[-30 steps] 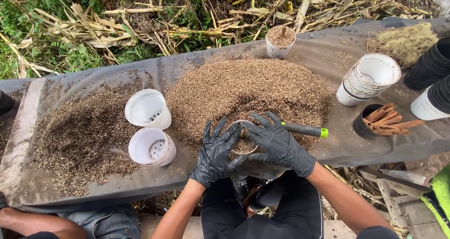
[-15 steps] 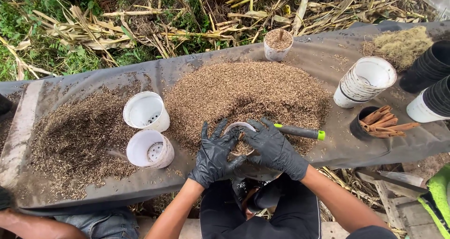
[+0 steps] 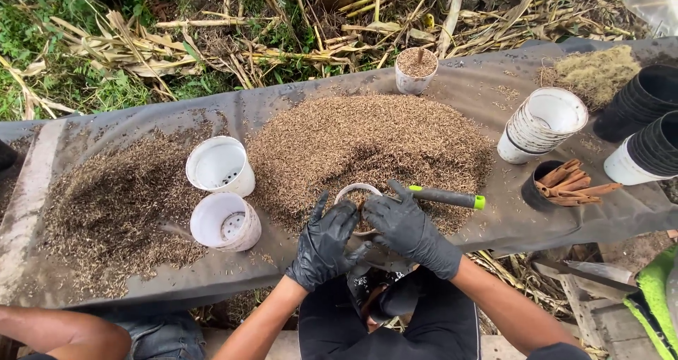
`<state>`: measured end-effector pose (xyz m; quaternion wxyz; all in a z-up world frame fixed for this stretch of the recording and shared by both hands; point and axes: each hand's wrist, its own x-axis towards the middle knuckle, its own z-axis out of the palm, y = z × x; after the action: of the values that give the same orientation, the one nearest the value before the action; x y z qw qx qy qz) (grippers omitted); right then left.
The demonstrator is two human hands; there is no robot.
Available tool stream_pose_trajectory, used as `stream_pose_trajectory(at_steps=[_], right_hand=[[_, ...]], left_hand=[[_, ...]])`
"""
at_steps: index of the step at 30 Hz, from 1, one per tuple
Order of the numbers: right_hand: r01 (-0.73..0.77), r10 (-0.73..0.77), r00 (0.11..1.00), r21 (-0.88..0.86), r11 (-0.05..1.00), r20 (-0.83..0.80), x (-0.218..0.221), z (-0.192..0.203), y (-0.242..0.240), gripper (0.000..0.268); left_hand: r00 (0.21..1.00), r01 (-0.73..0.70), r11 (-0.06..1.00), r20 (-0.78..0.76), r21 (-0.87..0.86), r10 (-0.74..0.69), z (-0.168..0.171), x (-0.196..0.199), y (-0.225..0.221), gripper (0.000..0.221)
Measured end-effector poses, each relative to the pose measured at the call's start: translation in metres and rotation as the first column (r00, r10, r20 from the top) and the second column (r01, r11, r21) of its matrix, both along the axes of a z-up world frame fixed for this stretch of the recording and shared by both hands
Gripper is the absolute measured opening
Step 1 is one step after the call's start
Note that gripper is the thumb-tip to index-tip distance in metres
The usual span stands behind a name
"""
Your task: Filling small plastic cups with soil using a trowel and a small hand tool at a potting station.
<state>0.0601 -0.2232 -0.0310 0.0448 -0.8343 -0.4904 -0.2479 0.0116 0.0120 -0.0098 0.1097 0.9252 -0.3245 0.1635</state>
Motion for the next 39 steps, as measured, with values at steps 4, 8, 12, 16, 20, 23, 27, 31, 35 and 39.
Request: stream_pose_trajectory(at_steps=[4, 8, 12, 16, 20, 23, 27, 31, 35, 39], right_hand=[[0.003, -0.003, 1.000, 0.001, 1.000, 0.011, 0.002, -0.007, 0.006, 0.059], [0.009, -0.008, 1.000, 0.020, 1.000, -0.006, 0.001, -0.001, 0.007, 0.030], [0.018, -0.016, 0.999, 0.074, 0.997, -0.028, -0.004, -0.001, 0.009, 0.031], [0.038, -0.038, 0.999, 0.064, 0.997, 0.009, -0.006, 0.001, 0.004, 0.029], [0.038, -0.043, 0.998, 0.117, 0.992, 0.041, -0.008, 0.027, 0.007, 0.045], [0.046, -0.051, 0.997, 0.075, 0.996, 0.063, -0.011, 0.029, 0.009, 0.044], [0.039, -0.038, 0.996, -0.017, 0.999, 0.086, -0.003, 0.001, 0.008, 0.035], [0.031, -0.031, 1.000, -0.026, 0.999, 0.004, -0.008, 0.023, 0.016, 0.031], [0.134, -0.146, 0.986, -0.134, 0.982, -0.084, -0.019, 0.052, 0.025, 0.013], [0.167, -0.210, 0.968, -0.276, 0.947, -0.136, -0.030, 0.083, 0.035, 0.005]], left_hand=[[0.999, -0.035, 0.994, 0.015, -0.107, 0.037, -0.010, 0.006, -0.006, 0.068], [0.996, -0.044, 0.998, 0.072, -0.050, 0.047, -0.002, 0.009, -0.008, 0.059], [0.988, -0.057, 0.998, 0.147, 0.021, 0.053, 0.020, -0.002, -0.010, 0.056], [0.984, -0.025, 0.997, 0.172, -0.071, 0.037, -0.010, 0.000, -0.006, 0.051], [0.964, 0.055, 0.978, 0.267, -0.201, 0.000, -0.007, 0.005, -0.001, 0.054], [0.949, 0.098, 0.982, 0.313, -0.162, -0.043, -0.021, 0.007, -0.003, 0.039], [0.956, 0.124, 0.991, 0.272, -0.042, -0.108, -0.055, 0.025, -0.005, 0.032], [0.978, 0.112, 0.991, 0.170, 0.068, -0.122, -0.089, 0.028, 0.006, 0.032], [0.987, 0.086, 0.996, 0.137, 0.029, -0.089, -0.078, 0.025, 0.006, 0.033], [0.995, 0.039, 0.999, 0.095, -0.037, -0.035, -0.064, 0.018, 0.004, 0.035]])
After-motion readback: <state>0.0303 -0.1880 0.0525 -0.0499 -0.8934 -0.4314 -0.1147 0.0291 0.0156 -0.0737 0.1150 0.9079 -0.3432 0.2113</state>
